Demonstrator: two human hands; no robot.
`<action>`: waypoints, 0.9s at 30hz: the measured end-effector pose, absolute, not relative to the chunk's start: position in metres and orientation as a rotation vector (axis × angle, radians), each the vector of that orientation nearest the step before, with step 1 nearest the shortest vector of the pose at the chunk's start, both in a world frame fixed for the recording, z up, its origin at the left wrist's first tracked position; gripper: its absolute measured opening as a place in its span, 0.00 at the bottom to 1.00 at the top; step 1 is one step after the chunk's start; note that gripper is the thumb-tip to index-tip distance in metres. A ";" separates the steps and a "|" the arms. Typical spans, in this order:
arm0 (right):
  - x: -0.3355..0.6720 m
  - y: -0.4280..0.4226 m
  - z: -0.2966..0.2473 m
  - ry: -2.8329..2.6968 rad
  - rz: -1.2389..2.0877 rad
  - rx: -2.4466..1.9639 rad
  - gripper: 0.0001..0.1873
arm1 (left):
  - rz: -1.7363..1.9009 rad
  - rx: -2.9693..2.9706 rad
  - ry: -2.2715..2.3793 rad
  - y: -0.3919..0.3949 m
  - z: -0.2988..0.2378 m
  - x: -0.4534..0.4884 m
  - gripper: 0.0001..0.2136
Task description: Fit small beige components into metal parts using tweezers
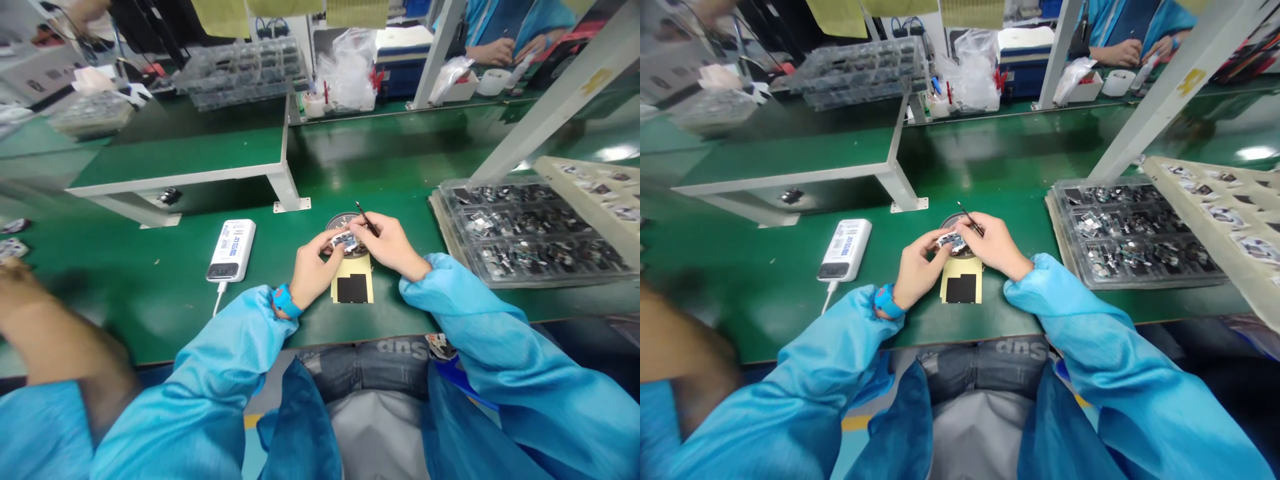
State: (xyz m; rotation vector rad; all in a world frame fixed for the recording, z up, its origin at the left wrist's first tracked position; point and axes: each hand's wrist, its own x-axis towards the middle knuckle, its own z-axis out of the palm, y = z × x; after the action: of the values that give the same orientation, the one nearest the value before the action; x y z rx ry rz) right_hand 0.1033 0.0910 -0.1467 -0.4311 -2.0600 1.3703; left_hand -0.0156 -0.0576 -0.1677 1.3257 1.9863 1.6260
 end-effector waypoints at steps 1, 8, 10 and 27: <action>0.105 0.092 -0.146 -2.074 1.301 -0.426 0.10 | 1.617 1.345 1.992 -0.058 -0.167 -0.015 0.14; 0.111 0.094 -0.143 -2.123 0.965 -0.048 0.04 | 1.574 1.481 1.999 -0.062 -0.158 -0.013 0.15; 0.112 0.096 -0.145 -2.137 0.931 0.030 0.04 | 1.576 1.479 2.003 -0.062 -0.158 -0.013 0.15; 0.114 0.099 -0.154 -2.392 0.877 0.042 0.06 | 1.525 1.297 1.987 -0.061 -0.164 -0.016 0.16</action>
State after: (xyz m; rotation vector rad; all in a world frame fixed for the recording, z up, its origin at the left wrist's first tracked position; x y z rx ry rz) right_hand 0.1144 0.0992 -0.1540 0.0423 -2.3918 0.8770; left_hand -0.0158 -0.0610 -0.1636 1.2967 1.9874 1.5253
